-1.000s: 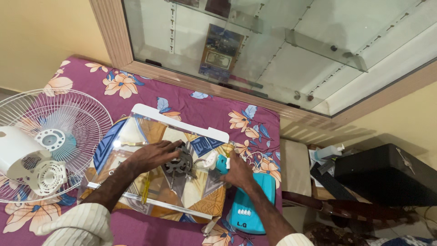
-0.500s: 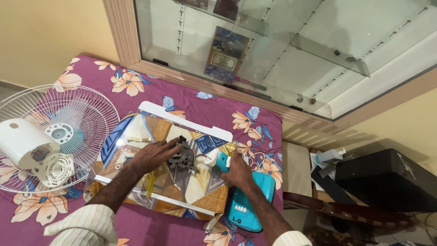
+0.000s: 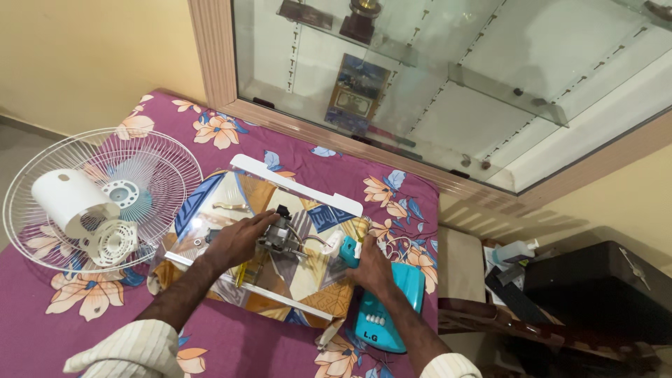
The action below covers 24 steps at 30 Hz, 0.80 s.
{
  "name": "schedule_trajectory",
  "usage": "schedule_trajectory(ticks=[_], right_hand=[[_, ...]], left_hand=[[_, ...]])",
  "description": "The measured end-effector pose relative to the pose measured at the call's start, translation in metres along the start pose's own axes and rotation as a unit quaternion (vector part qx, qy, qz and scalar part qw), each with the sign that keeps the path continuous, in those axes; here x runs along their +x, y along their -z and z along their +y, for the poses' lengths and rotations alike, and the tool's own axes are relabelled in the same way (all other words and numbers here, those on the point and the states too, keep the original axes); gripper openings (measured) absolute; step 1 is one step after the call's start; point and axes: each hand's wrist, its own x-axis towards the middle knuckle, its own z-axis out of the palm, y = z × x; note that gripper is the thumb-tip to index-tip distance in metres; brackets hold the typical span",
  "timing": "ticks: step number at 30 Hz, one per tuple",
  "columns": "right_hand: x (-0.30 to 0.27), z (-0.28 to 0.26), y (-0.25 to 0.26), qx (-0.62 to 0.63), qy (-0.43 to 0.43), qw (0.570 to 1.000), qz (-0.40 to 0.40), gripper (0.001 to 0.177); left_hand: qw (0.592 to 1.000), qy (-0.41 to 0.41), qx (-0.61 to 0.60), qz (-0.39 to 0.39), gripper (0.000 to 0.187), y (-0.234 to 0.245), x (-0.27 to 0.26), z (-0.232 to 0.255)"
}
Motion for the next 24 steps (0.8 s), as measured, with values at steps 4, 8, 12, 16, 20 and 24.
schedule_trajectory(ticks=[4,8,12,16,20,24], right_hand=[[-0.012,0.003,-0.011,-0.081,-0.011,0.995,-0.065,0.102],[-0.022,0.009,-0.013,-0.053,0.032,0.996,-0.071,0.094],[-0.028,0.006,0.001,-0.084,0.144,0.982,-0.086,0.089],[-0.048,0.005,0.014,0.007,0.174,0.985,0.0,0.091],[-0.069,0.011,0.024,0.03,0.098,0.994,0.025,0.039],[-0.074,0.01,0.036,0.073,0.028,0.996,-0.051,0.035]], left_hand=[[0.989,-0.044,0.073,0.121,0.061,-0.023,-0.009,0.029],[0.995,-0.069,0.005,0.073,0.058,-0.056,-0.019,0.082],[0.993,-0.103,0.017,0.063,0.069,-0.074,-0.015,0.121],[0.996,0.034,-0.076,-0.038,0.08,-0.089,0.0,0.127],[0.986,0.046,-0.152,-0.058,0.09,-0.111,0.017,0.109],[0.969,0.104,-0.211,-0.075,0.087,-0.139,0.023,0.092]])
